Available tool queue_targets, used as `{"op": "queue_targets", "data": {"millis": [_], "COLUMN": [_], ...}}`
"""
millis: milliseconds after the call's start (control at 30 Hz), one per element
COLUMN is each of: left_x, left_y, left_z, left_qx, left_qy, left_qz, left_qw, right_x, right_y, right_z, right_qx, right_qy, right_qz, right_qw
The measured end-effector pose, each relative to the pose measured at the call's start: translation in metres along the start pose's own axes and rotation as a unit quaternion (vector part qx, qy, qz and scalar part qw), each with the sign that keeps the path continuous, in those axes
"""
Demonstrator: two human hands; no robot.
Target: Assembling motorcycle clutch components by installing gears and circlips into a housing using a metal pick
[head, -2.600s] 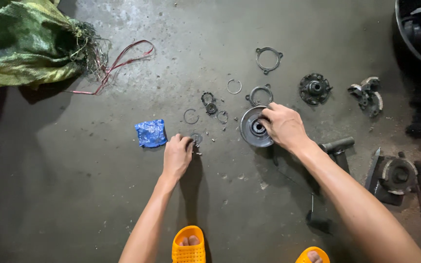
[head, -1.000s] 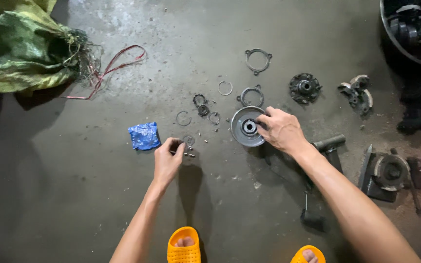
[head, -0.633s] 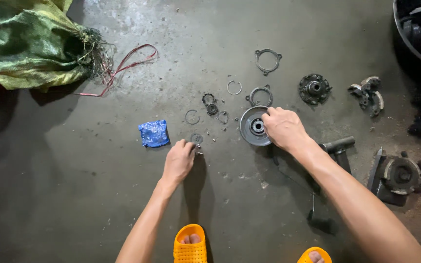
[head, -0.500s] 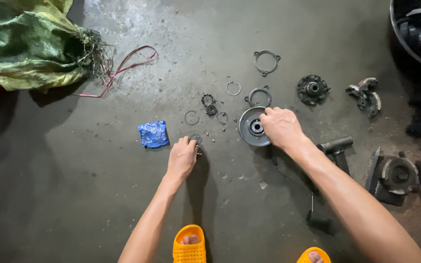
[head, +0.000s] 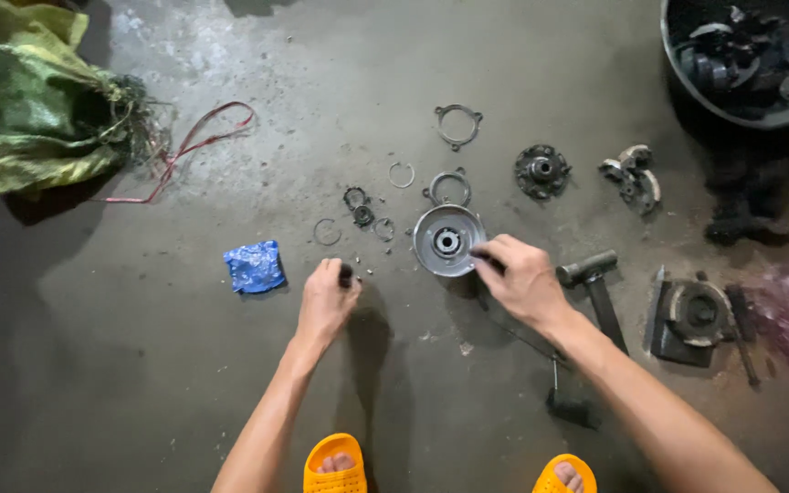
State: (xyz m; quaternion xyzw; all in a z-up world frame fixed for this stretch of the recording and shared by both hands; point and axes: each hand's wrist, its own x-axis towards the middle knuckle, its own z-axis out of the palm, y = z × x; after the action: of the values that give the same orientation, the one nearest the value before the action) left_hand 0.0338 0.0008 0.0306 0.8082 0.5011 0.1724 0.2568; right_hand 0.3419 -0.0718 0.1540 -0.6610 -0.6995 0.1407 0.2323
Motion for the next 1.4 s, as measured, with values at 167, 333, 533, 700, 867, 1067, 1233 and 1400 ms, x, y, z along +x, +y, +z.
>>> {"op": "queue_targets", "data": {"millis": [167, 333, 533, 700, 867, 1067, 1233, 1400], "left_x": [0.011, 0.028, 0.038, 0.032, -0.003, -0.044, -0.060, -0.061], "left_y": [0.093, 0.112, 0.112, 0.116, 0.076, 0.029, -0.001, -0.013], "left_z": [-0.012, 0.009, 0.016, -0.008, -0.013, -0.029, -0.039, -0.038], "left_qx": [-0.435, -0.635, -0.618, -0.420, -0.323, -0.255, -0.216, -0.166], "left_qy": [-0.009, -0.046, -0.112, -0.056, -0.020, 0.036, 0.053, 0.061], "left_qz": [-0.116, -0.152, -0.160, -0.184, -0.141, -0.209, -0.222, -0.188], "left_qw": [0.893, 0.756, 0.762, 0.887, 0.936, 0.943, 0.949, 0.966], "right_x": [-0.004, -0.005, 0.002, 0.020, 0.025, 0.023, 0.021, 0.029], "right_y": [-0.021, -0.013, -0.013, 0.023, 0.046, 0.049, 0.056, 0.057], "right_z": [0.013, 0.021, 0.001, 0.002, 0.021, 0.045, 0.056, 0.071], "right_qx": [0.216, 0.324, 0.307, 0.091, -0.048, -0.147, -0.180, -0.244], "right_qy": [-0.012, -0.037, -0.048, 0.015, 0.007, -0.025, -0.056, -0.094], "right_qz": [0.032, 0.096, 0.092, -0.031, -0.068, -0.060, -0.039, -0.040], "right_qw": [0.976, 0.941, 0.946, 0.995, 0.996, 0.987, 0.981, 0.964]}}
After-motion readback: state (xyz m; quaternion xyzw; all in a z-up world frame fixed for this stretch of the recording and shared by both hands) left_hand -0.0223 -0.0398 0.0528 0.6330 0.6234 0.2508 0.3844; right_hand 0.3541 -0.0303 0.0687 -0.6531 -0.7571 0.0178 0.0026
